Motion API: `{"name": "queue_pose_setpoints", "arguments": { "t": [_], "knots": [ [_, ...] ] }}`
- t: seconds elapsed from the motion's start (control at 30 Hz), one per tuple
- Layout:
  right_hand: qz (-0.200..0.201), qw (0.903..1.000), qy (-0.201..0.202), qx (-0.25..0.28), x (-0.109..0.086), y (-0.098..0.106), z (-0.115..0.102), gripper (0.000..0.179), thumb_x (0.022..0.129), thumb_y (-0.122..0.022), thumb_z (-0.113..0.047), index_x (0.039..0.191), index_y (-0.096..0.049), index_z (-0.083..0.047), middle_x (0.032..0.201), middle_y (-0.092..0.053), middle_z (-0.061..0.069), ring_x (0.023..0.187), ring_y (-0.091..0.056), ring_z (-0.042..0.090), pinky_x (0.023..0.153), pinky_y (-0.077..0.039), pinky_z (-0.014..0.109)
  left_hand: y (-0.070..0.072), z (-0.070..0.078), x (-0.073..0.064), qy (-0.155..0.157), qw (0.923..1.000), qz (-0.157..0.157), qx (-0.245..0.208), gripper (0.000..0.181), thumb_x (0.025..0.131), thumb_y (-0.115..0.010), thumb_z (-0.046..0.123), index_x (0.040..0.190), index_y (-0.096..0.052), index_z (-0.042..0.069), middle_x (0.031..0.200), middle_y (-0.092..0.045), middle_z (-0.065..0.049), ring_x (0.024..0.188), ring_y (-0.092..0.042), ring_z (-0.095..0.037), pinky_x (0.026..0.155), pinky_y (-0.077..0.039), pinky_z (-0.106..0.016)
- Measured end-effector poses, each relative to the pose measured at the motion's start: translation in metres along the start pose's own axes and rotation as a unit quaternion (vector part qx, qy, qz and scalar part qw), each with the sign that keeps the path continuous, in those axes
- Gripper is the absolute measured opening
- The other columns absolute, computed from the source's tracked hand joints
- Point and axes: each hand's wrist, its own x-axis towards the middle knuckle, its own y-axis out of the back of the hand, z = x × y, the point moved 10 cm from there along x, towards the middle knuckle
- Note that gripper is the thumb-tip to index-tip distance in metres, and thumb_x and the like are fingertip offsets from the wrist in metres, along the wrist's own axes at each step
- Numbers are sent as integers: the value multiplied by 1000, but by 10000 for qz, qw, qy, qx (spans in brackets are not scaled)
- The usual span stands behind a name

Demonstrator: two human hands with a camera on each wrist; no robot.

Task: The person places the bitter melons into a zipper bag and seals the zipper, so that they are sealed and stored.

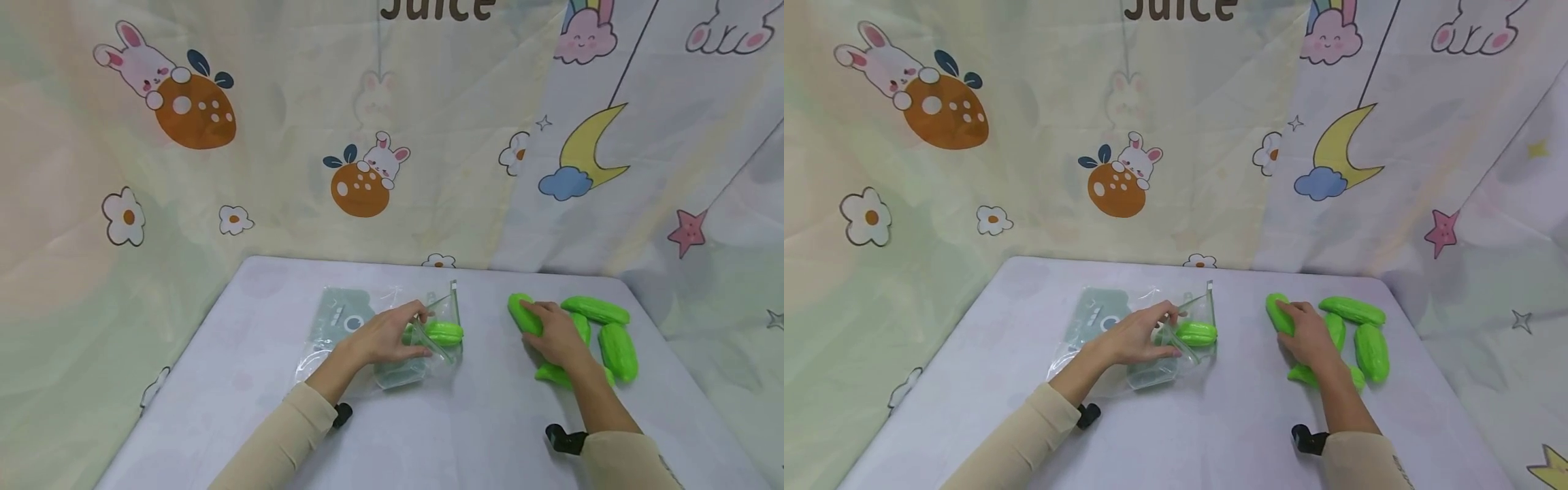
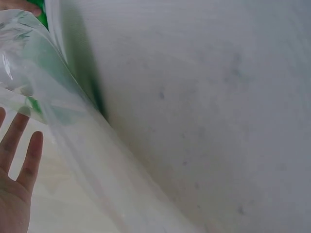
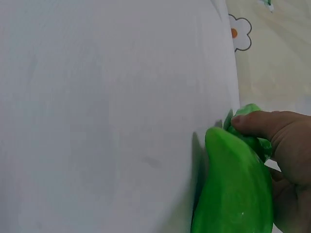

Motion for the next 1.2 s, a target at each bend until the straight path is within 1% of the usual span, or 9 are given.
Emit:
{"name": "queue_pose_setpoints", "arguments": {
  "t": [0.13,0.27,0.47,0.6,0.73,0.83,0.93,1.1,1.2],
  "knots": [
    [73,9998,-18,194,-1,0,-3,65,91,-74,-16,150,-48,-3,139,-46,37,125,-48,58,102,-40,69,1,-4,-1,66,10000,23,7,55,87,-82,45,124,-52,18,133,-63,0,110,-62,-14,90,-55,-33],
    [79,9996,-50,257,-2,0,-6,65,91,-75,-17,149,-48,-3,140,-47,36,127,-48,57,103,-40,69,3,-5,-2,18,10000,58,-20,55,87,-82,44,124,-51,17,132,-64,0,111,-62,-15,91,-55,-34],
    [55,9992,-46,382,-3,-1,-12,64,93,-73,-19,150,-48,-4,141,-48,33,128,-48,55,103,-42,68,9,-8,-4,69,9998,185,-74,54,85,-84,40,122,-52,16,127,-64,1,112,-63,-16,90,-55,-36],
    [134,9989,46,443,-3,0,-14,63,93,-74,-20,149,-49,-5,141,-50,31,127,-50,53,102,-43,67,12,-8,-2,2,9995,269,-183,54,86,-85,39,121,-52,14,126,-65,-1,113,-63,-18,91,-55,-36],
    [321,9975,257,577,-5,3,-20,63,93,-77,-20,148,-51,-5,138,-53,29,123,-55,49,99,-47,63,16,-6,1,-36,9992,308,-250,56,86,-84,39,122,-51,13,127,-64,-2,115,-62,-19,92,-55,-37],
    [472,9945,457,819,-5,3,-27,62,92,-77,-17,147,-52,-4,136,-55,28,119,-58,46,96,-52,60,14,-5,1,13,9995,177,-262,56,87,-83,40,124,-51,14,127,-63,1,117,-62,-18,94,-54,-37],
    [601,9895,652,1142,-6,2,-36,61,92,-78,-15,146,-52,-2,135,-56,26,117,-61,45,94,-55,57,12,-3,0,42,9996,97,-267,56,87,-83,40,124,-51,14,127,-63,2,118,-62,-17,94,-54,-35],
    [701,9811,719,1653,-2,3,-50,62,93,-78,-19,148,-51,-8,140,-55,21,116,-63,47,93,-56,58,15,3,3,-124,9995,212,-220,56,87,-83,40,124,-51,13,126,-63,2,117,-61,-16,94,-54,-33],
    [643,9778,673,1876,-3,2,-55,62,94,-77,-23,149,-51,-11,142,-54,19,117,-63,48,94,-55,59,13,5,5,-150,9993,264,-239,55,87,-84,39,124,-51,14,125,-62,3,116,-61,-16,93,-54,-33]
  ]
}}
